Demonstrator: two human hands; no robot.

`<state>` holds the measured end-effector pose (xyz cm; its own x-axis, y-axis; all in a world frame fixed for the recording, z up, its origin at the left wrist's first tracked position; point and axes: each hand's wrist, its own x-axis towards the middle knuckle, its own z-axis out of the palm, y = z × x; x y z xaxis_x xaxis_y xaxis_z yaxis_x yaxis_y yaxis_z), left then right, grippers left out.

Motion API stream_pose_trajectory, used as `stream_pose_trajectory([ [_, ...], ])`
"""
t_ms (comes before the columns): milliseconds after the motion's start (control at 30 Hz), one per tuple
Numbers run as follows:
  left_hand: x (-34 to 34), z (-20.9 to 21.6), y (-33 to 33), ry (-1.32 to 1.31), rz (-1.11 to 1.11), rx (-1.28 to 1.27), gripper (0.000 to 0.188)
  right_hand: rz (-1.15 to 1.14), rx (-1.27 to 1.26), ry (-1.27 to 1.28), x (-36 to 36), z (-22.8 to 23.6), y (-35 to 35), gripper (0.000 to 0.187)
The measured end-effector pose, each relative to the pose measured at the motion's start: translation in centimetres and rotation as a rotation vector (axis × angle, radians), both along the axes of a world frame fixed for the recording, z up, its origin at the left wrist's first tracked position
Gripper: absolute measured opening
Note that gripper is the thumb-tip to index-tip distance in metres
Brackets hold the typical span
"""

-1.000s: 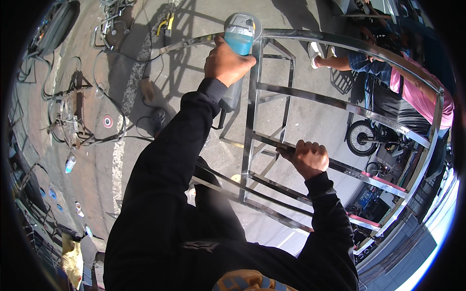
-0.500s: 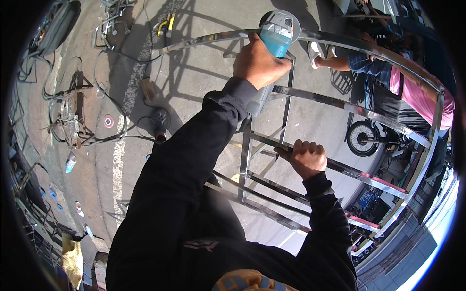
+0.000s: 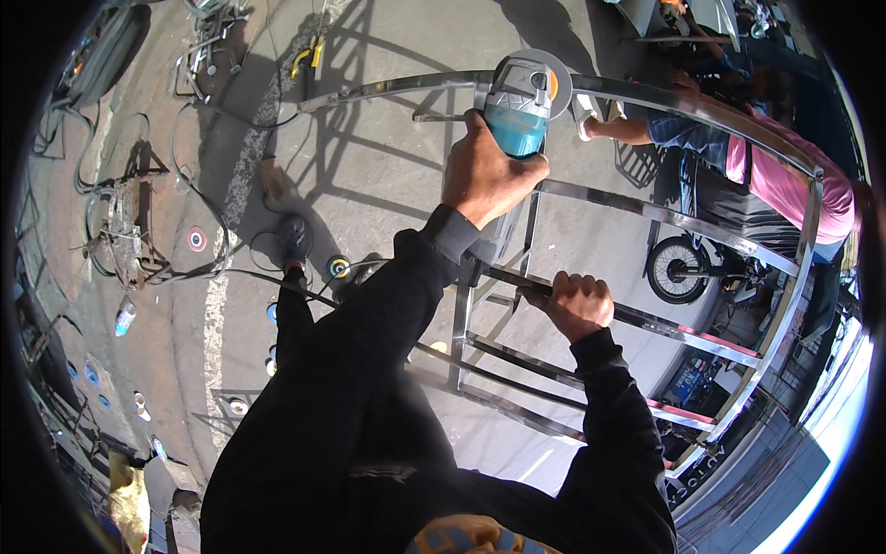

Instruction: The person welds joints on a metal frame using a handheld welding torch, then switches to an angle grinder to smooth the welded areas. The person repositions the frame and continues grinding along the joints.

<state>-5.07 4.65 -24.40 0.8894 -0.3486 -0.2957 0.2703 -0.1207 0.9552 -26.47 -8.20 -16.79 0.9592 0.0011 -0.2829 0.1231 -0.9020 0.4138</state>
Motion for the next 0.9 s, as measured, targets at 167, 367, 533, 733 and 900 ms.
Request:
stream_pose_trajectory([
  [167, 0.8, -4.2, 5.0, 0.062, 0.111, 0.089, 0.068, 0.031, -0.016, -0.027, -0.5, 0.1, -0.4, 0.066],
  [367, 3.7, -4.8, 6.0, 0.013, -0.078, 0.335, 0.071, 0.012, 0.005, -0.007, -0.5, -0.1, -0.3, 0.066],
  [533, 5.2, -5.0, 5.4, -0.058, -0.162, 0.378, 0.074, 0.040, 0.011, -0.051, -0.4, -0.4, -0.3, 0.066],
  [733, 6.1, -4.2, 4.5, -0.049, -0.225, 0.321, 0.066, -0.005, 0.017, -0.007, -0.6, -0.5, 0.2, 0.057],
  [900, 6.4, -2.0, 3.5, -0.116, -0.290, 0.329, 0.075, -0.002, -0.026, 0.039, -0.5, -0.7, 0.6, 0.052],
])
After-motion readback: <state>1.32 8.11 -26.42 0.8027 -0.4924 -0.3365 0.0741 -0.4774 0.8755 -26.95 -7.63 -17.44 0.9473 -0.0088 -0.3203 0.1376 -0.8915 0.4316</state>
